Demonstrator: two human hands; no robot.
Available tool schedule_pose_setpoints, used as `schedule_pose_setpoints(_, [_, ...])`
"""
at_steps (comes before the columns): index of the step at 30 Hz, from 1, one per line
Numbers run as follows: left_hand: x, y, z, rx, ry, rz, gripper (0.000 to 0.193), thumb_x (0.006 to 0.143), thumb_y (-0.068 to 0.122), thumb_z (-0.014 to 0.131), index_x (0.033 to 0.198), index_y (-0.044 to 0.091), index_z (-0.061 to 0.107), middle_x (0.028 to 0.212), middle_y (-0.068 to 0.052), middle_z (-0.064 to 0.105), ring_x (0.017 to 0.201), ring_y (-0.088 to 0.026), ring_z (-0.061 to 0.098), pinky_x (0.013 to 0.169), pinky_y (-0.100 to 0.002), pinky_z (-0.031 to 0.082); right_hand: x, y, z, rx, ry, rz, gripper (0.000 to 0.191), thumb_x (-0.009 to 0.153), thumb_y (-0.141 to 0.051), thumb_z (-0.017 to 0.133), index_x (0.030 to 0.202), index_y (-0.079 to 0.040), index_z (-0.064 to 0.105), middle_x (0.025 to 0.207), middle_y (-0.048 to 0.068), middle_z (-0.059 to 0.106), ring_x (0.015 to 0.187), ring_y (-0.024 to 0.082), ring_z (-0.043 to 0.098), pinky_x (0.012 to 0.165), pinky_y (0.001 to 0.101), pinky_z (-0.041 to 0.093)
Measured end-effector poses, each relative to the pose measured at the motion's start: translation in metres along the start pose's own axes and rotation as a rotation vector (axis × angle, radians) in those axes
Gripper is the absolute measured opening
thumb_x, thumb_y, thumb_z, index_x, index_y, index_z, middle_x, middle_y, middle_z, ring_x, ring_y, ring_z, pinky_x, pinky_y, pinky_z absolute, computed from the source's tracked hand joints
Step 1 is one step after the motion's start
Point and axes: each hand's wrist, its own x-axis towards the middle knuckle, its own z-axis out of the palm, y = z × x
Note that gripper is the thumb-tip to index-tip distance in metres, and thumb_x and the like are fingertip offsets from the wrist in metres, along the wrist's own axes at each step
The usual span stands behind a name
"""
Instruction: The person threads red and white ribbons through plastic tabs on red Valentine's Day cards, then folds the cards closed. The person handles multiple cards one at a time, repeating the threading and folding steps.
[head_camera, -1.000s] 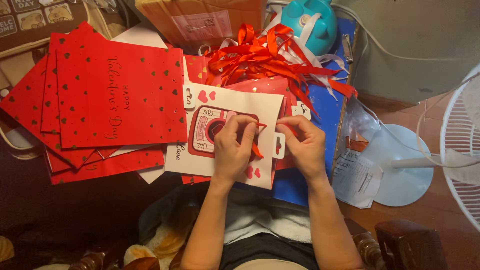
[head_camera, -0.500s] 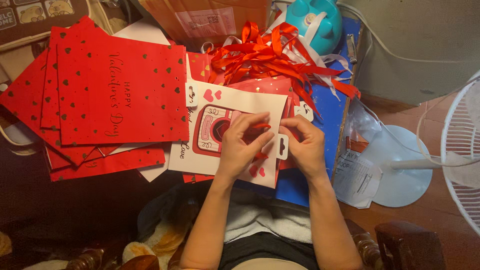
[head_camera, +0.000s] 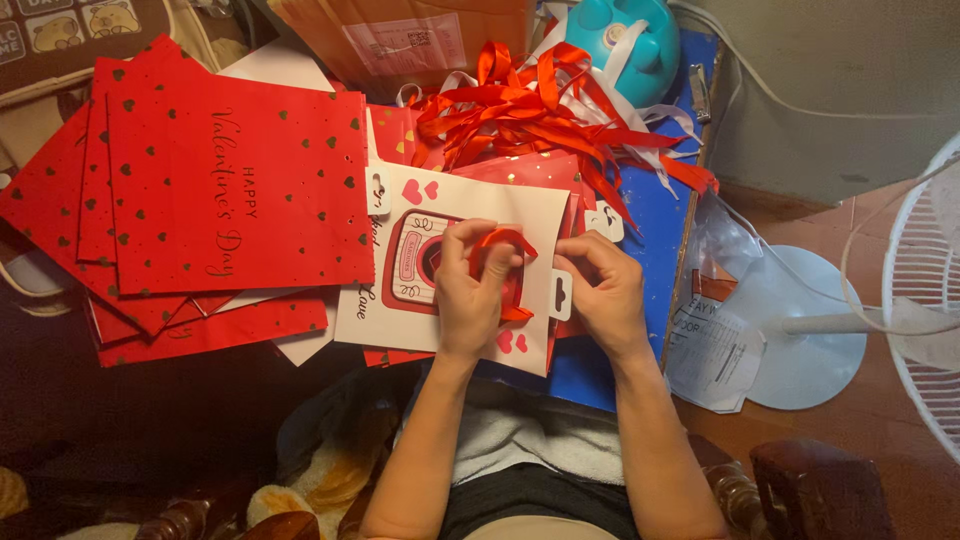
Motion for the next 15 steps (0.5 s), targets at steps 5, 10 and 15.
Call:
schedule_pose_setpoints(5, [0.005, 0.014, -0.011, 0.454, -0.070, 0.054, 0.039, 0.089, 0.019, 0.080, 0.124, 0.008, 0.066, 0.095, -0.009, 0.070, 0.083, -0.016, 0.070, 0.076, -0.031, 0.055, 0.003, -0.004, 0.013, -0.026, 0.009, -0.002, 0.008, 0.094, -0.002, 0.071, 0.102, -0.002, 0.072, 0.090, 0.002, 0.068, 0.080, 0.006, 0.062, 0.069, 0.0213, 0.047])
schedule_pose_setpoints(10, [0.011, 0.007, -0.027, 0.482, -0.056, 0.107, 0.015, 0.096, 0.018, 0.077, 0.103, 0.007, 0.070, 0.092, -0.007, 0.073, 0.084, -0.015, 0.071, 0.074, -0.029, 0.055, 0.007, -0.010, 0.030, 0.000, -0.003, -0.034, 0.010, 0.094, -0.001, 0.071, 0.103, -0.001, 0.073, 0.091, 0.002, 0.068, 0.081, 0.005, 0.062, 0.070, 0.0211, 0.048])
schedule_pose_setpoints(15, [0.018, -0.003, -0.038, 0.045, 0.095, -0.075, 0.018, 0.105, 0.021, 0.062, 0.107, 0.004, 0.057, 0.090, -0.006, 0.072, 0.084, -0.010, 0.072, 0.079, -0.025, 0.059, 0.013, -0.011, 0.039, 0.014, -0.023, 0.009, 0.010, 0.092, -0.002, 0.072, 0.102, -0.002, 0.073, 0.090, 0.000, 0.067, 0.074, 0.003, 0.058, 0.062, 0.0199, 0.043])
